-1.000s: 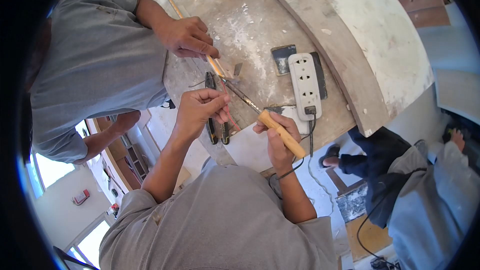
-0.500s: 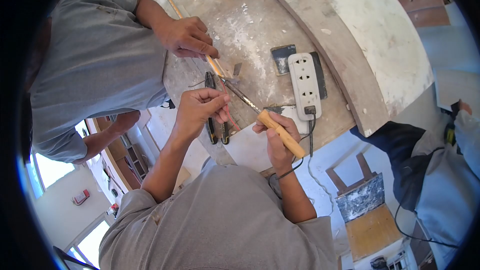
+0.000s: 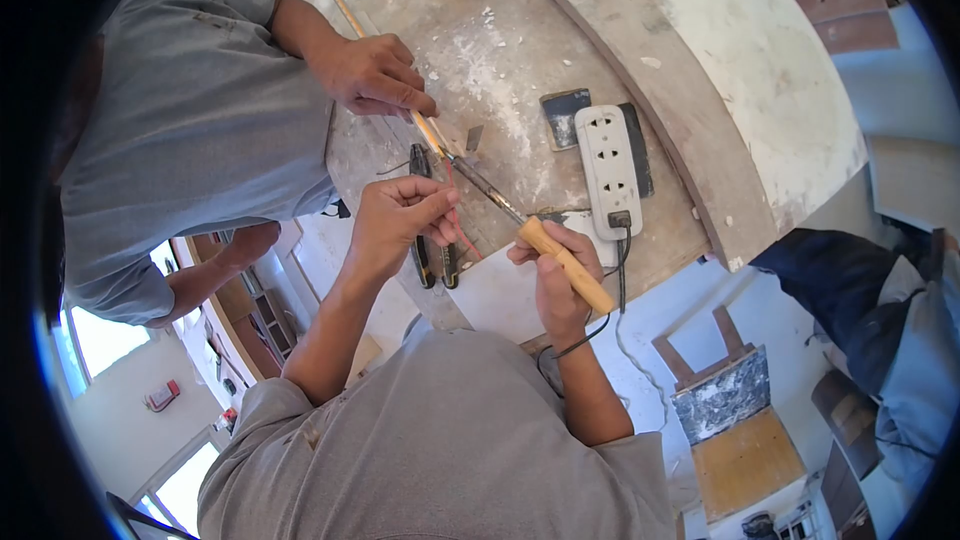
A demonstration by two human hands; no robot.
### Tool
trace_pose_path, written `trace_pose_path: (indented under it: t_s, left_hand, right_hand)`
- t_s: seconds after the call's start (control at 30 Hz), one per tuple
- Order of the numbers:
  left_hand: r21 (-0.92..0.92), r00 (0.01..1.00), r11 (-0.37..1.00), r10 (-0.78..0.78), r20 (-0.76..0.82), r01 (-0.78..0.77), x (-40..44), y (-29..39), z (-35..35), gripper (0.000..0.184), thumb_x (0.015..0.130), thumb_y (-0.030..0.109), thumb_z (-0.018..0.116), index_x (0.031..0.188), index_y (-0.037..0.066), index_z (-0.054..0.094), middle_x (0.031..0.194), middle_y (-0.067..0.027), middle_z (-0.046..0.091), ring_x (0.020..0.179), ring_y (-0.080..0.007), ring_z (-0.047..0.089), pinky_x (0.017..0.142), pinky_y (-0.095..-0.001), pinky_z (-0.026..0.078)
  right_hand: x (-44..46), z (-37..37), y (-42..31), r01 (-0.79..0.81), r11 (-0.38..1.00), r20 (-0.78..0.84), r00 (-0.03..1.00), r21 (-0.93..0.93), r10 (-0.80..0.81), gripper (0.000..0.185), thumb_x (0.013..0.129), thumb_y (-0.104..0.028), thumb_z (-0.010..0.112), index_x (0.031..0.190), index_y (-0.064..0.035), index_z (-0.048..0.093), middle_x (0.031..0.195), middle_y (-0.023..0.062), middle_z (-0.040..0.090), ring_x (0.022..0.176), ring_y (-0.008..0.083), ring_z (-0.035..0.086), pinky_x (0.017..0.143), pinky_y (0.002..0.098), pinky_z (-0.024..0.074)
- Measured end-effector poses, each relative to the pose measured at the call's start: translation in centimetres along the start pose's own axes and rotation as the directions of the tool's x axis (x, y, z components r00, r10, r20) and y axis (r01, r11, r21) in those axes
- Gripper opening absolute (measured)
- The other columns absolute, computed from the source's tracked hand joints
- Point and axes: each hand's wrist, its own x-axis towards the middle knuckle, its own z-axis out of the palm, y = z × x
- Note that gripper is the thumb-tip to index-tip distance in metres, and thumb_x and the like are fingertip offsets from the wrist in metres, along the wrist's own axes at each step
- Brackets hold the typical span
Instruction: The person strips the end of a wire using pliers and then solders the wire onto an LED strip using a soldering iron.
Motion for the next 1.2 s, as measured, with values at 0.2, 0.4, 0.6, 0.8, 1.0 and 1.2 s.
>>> trace_pose_path:
  t_s: [0.2, 0.4, 0.6, 0.8, 1.0, 1.2]
  left_hand:
    - [-0.013, 0.999, 0.999, 0.032, -0.012, -0.032, -0.44, 0.12, 0.25, 0.019, 0.089, 0.013, 0.069, 0.089, -0.006, 0.065, 0.074, -0.0097, 0.067, 0.059, -0.0140, 0.065, 0.054, -0.0236, 0.054]
    - [-0.029, 1.000, 0.999, 0.013, -0.026, -0.014, -0.26, -0.07, 0.17, 0.019, 0.089, 0.013, 0.069, 0.088, -0.005, 0.065, 0.074, -0.0097, 0.067, 0.060, -0.0143, 0.066, 0.054, -0.0229, 0.054]
    - [-0.034, 0.999, 0.999, 0.010, -0.034, -0.011, -0.25, -0.20, 0.15, 0.019, 0.089, 0.014, 0.069, 0.087, -0.005, 0.065, 0.075, -0.0093, 0.067, 0.060, -0.0140, 0.066, 0.053, -0.0227, 0.054]
    - [-0.034, 0.999, 0.999, 0.009, -0.036, -0.010, -0.29, -0.25, 0.22, 0.019, 0.090, 0.014, 0.068, 0.087, -0.004, 0.065, 0.075, -0.0095, 0.067, 0.061, -0.0140, 0.066, 0.055, -0.0227, 0.054]
    - [-0.052, 1.000, 0.999, 0.013, -0.024, -0.014, -0.29, -0.45, 0.26, 0.018, 0.091, 0.014, 0.067, 0.089, -0.004, 0.064, 0.078, -0.0104, 0.068, 0.064, -0.0152, 0.067, 0.057, -0.0234, 0.056]
    - [-0.086, 1.000, 0.996, 0.027, -0.015, -0.028, -0.36, -0.76, 0.33, 0.018, 0.092, 0.014, 0.065, 0.091, -0.004, 0.064, 0.079, -0.0100, 0.067, 0.066, -0.0152, 0.068, 0.057, -0.0229, 0.056]
  right_hand:
    - [-0.06, -0.06, -0.21, -0.002, 1.000, 0.001, 1.000, -0.003, 0.002, 0.039, 0.093, -0.019, 0.059, 0.124, 0.0038, 0.050, 0.101, 0.0206, 0.064, 0.087, 0.0249, 0.065, 0.078, 0.0370, 0.0540]
    - [-0.10, -0.14, -0.07, -0.009, 1.000, 0.008, 1.000, -0.006, 0.009, 0.039, 0.093, -0.018, 0.059, 0.124, 0.0041, 0.050, 0.102, 0.0207, 0.064, 0.087, 0.0250, 0.065, 0.078, 0.0370, 0.0541]
    - [-0.14, -0.02, 0.00, -0.018, 1.000, 0.004, 1.000, -0.006, 0.018, 0.038, 0.093, -0.017, 0.058, 0.124, 0.0042, 0.050, 0.102, 0.0209, 0.064, 0.087, 0.0251, 0.065, 0.078, 0.0370, 0.0540]
    - [-0.18, -0.04, 0.10, -0.017, 1.000, 0.004, 1.000, -0.007, 0.017, 0.038, 0.093, -0.018, 0.058, 0.124, 0.0042, 0.050, 0.102, 0.0209, 0.063, 0.087, 0.0253, 0.065, 0.078, 0.0370, 0.0540]
    - [-0.19, 0.03, 0.26, -0.019, 1.000, -0.004, 1.000, 0.000, 0.019, 0.039, 0.093, -0.018, 0.059, 0.124, 0.0045, 0.050, 0.102, 0.0210, 0.063, 0.087, 0.0254, 0.065, 0.078, 0.0372, 0.0538]
    - [-0.46, 0.10, 0.19, -0.007, 0.998, -0.003, 1.000, -0.058, 0.007, 0.039, 0.093, -0.017, 0.059, 0.123, 0.0049, 0.050, 0.101, 0.0217, 0.064, 0.086, 0.0262, 0.065, 0.077, 0.0377, 0.0545]
